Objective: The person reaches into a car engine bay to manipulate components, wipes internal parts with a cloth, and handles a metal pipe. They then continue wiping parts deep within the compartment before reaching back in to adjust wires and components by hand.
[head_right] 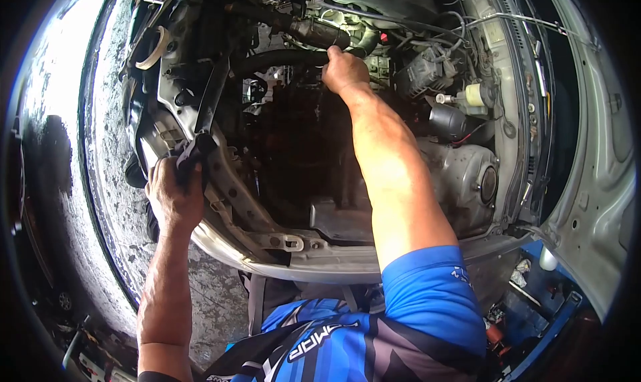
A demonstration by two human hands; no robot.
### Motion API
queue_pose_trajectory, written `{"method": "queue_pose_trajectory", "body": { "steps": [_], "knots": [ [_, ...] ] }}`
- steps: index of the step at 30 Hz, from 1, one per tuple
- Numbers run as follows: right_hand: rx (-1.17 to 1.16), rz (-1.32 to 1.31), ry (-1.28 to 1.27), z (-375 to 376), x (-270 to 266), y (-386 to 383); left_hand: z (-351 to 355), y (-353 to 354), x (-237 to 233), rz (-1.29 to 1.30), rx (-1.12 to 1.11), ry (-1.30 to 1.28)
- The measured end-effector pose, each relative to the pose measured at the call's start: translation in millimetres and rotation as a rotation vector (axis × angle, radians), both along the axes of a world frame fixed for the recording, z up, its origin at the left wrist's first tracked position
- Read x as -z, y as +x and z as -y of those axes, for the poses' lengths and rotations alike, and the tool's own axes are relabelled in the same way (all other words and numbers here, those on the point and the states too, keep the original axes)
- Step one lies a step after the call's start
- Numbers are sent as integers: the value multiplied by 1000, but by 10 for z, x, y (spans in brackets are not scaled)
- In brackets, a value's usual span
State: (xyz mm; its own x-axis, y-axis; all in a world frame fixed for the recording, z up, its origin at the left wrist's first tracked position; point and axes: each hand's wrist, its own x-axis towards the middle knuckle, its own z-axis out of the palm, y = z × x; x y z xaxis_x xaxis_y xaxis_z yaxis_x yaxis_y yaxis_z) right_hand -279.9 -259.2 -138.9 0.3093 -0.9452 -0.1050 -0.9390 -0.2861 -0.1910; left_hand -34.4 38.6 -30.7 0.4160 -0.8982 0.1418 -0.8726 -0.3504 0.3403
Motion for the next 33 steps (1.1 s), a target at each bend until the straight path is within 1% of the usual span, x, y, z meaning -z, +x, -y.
{"method": "queue_pose_trajectory", "body": {
  "steps": [2, 8, 10, 11, 12, 18, 20, 22, 25, 28, 29, 31, 33],
  "knots": [
    [-28, -10, 18, 55, 24, 2, 9, -1, -21, 3, -5, 25],
    [63, -6, 58, 8, -74, -7, -3, -20, -26, 6, -4, -11],
    [5, -10, 85, 67, -54, 7, 5, -2, -1, 28, 4, -21],
    [-11, -15, 76, 84, -54, 9, -3, -4, -16, -4, 2, 4],
    [28, -15, 84, 68, -53, 15, -25, -11, -19, -3, 1, 12],
    [60, -7, 116, -12, -129, -5, -5, -11, -17, 20, 8, -21],
    [-19, -14, 84, 91, -71, 12, 17, -11, -2, 13, -3, -23],
    [-26, -26, 94, 101, -36, 24, -18, -11, -14, 2, -4, -13],
    [34, -5, 78, 49, -70, 20, -15, -14, -19, -6, -16, -4],
    [23, -26, 91, 66, -63, 21, -10, -6, 4, 7, 4, -27],
    [-12, -20, 78, 119, -16, 23, -2, -9, -5, 4, -2, -30],
    [-11, -15, 80, 107, 28, 10, -23, -2, 12, -8, -7, -15],
    [-20, -8, 49, 114, -25, 34, -10, 3, -11, -16, -33, -6]
  ]
}}
